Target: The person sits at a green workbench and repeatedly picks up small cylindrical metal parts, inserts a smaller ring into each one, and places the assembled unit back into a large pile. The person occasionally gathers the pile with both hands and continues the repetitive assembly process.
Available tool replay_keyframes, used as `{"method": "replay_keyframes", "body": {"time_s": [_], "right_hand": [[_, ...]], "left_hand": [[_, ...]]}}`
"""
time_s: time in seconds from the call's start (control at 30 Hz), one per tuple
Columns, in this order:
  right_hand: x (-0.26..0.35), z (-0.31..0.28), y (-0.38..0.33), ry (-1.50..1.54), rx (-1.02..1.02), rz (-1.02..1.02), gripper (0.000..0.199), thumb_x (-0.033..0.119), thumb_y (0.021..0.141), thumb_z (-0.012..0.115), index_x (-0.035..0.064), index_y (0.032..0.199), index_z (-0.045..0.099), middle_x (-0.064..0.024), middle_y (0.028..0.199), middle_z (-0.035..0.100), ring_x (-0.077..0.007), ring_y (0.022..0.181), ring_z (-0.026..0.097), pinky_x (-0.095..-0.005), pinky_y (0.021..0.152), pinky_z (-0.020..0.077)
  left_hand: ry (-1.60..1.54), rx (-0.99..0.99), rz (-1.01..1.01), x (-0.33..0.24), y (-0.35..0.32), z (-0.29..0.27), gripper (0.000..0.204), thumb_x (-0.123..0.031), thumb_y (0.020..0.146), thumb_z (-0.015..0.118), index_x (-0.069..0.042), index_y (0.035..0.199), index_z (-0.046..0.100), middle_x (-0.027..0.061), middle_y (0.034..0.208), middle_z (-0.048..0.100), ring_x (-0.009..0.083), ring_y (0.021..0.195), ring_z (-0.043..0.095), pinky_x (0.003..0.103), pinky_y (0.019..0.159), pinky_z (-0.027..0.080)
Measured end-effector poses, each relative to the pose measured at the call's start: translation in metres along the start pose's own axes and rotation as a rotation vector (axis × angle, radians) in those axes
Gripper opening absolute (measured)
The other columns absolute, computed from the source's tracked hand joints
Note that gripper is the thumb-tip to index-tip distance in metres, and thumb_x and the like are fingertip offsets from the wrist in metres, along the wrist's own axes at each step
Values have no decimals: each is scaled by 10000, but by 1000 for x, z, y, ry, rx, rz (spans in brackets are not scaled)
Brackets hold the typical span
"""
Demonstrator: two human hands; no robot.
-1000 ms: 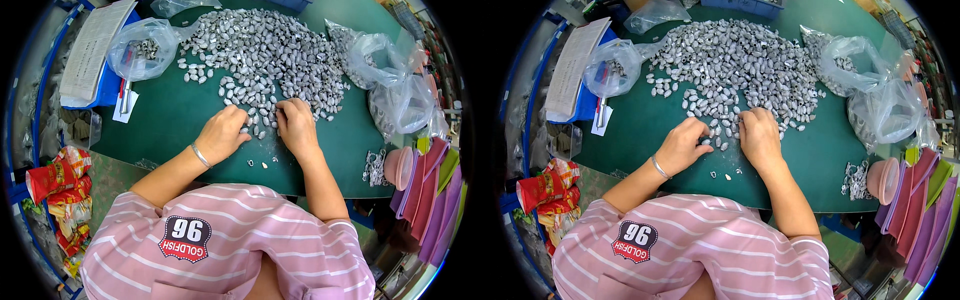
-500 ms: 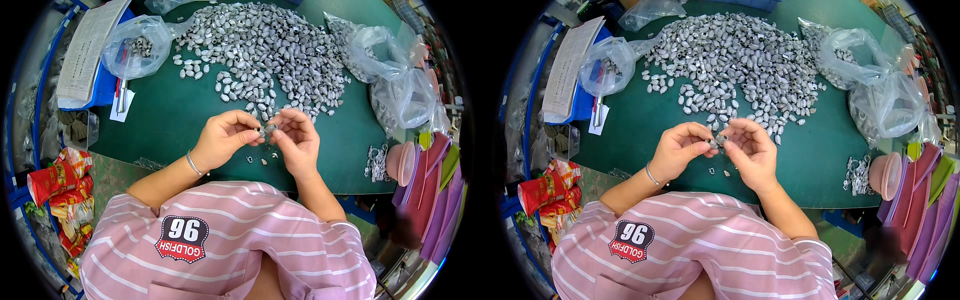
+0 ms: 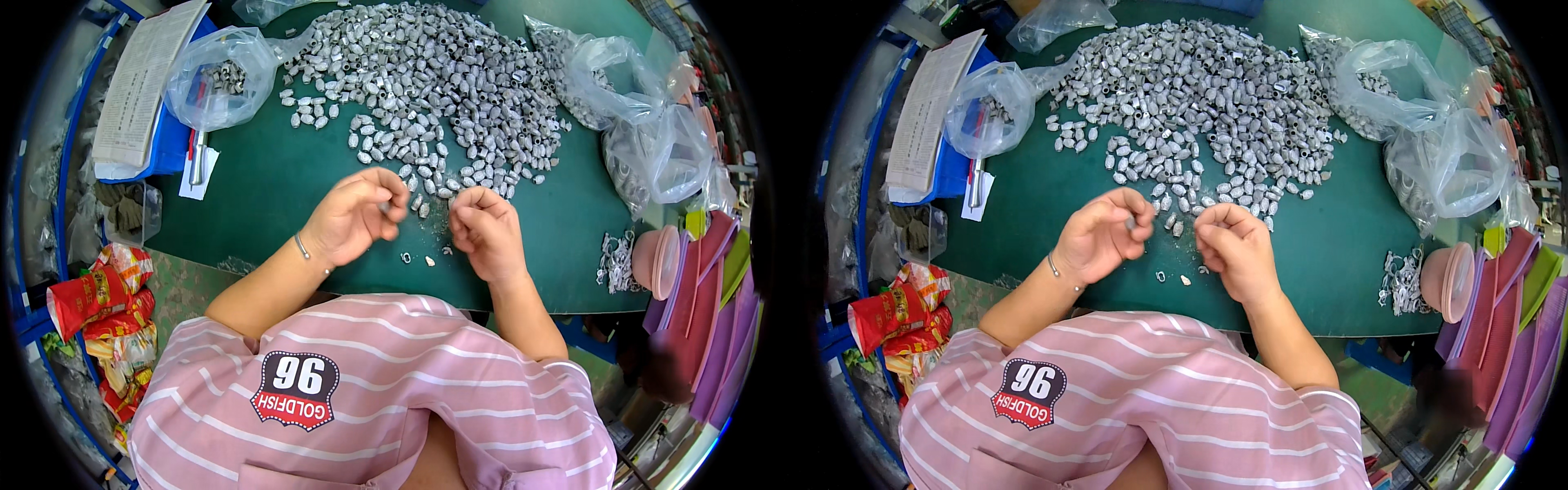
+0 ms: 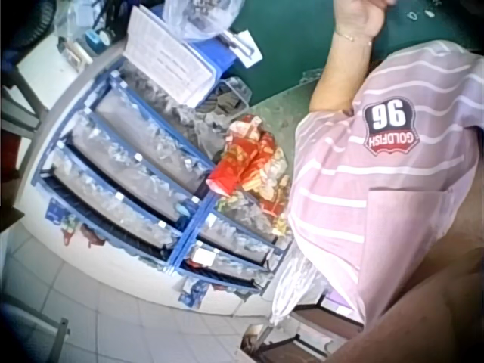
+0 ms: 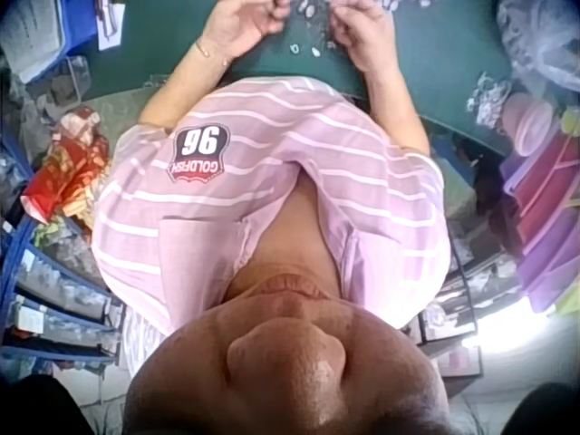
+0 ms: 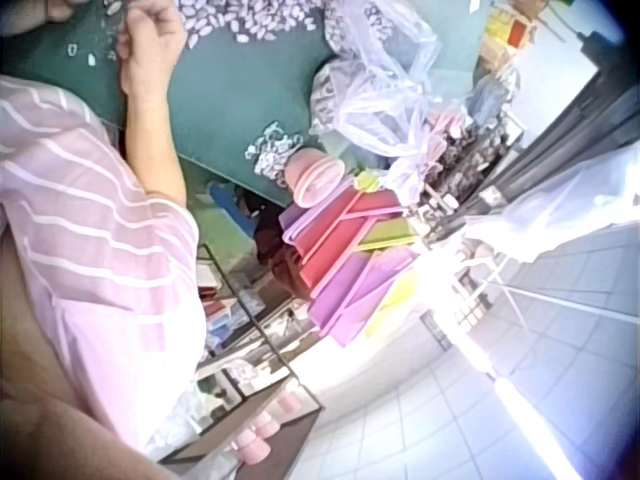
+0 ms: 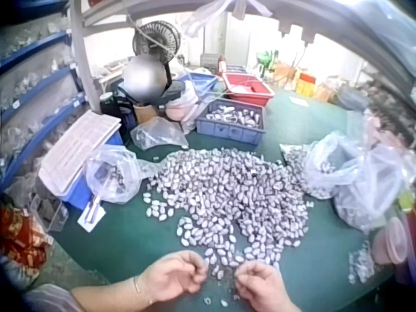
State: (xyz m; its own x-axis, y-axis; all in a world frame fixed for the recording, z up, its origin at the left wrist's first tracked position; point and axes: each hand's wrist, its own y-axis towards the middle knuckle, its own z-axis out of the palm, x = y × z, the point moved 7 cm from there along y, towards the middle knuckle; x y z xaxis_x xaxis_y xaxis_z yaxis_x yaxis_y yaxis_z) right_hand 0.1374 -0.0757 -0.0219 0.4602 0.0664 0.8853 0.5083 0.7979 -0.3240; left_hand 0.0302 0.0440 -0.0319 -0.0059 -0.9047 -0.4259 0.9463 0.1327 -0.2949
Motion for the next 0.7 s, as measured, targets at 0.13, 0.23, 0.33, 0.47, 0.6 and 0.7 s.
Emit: {"method": "replay_keyframes", "body": {"time_s": [0.13,0.23,0.33,0.47,0.6,0.7], "right_hand": [[19,15,-1,-999,-116,-343,141,149,772,691,34,832,637,-92,732,601,-199,611,572,-303,576,466],[16,27,0,-1247,-86,-360,220,213,755,702,45,869,615,-132,803,610,-317,723,610,-400,627,493],[14,25,1,-1284,-110,-390,194,176,759,687,46,881,609,-123,810,600,-306,737,609,-393,624,490],[16,22,-2,-1111,-63,-452,156,81,760,673,36,897,613,-102,796,579,-253,685,588,-340,594,469],[15,13,-2,-709,-4,-375,153,-5,779,655,32,923,618,-41,786,540,-129,658,528,-243,580,421],[10,13,-2,-417,71,-336,144,0,810,650,35,945,615,-5,823,532,-76,708,489,-207,612,400]], "left_hand": [[1295,-298,410,-33,7,1,144,-57,774,655,-13,891,584,29,754,533,143,636,527,263,553,428],[1714,-242,659,-31,8,24,179,-48,744,689,-15,885,583,63,755,533,193,643,541,299,577,444],[1816,-224,688,-22,11,22,203,-41,725,698,-21,894,587,107,790,546,268,690,557,356,634,469],[1755,-169,687,-24,6,21,189,-3,743,672,-11,915,595,104,831,572,234,727,582,313,642,472],[1505,-48,653,-25,-4,30,166,23,775,644,2,934,604,90,900,602,172,758,589,266,636,476],[1208,-16,631,-20,-7,27,136,28,806,624,10,940,604,90,944,605,143,775,582,247,627,483]]}}
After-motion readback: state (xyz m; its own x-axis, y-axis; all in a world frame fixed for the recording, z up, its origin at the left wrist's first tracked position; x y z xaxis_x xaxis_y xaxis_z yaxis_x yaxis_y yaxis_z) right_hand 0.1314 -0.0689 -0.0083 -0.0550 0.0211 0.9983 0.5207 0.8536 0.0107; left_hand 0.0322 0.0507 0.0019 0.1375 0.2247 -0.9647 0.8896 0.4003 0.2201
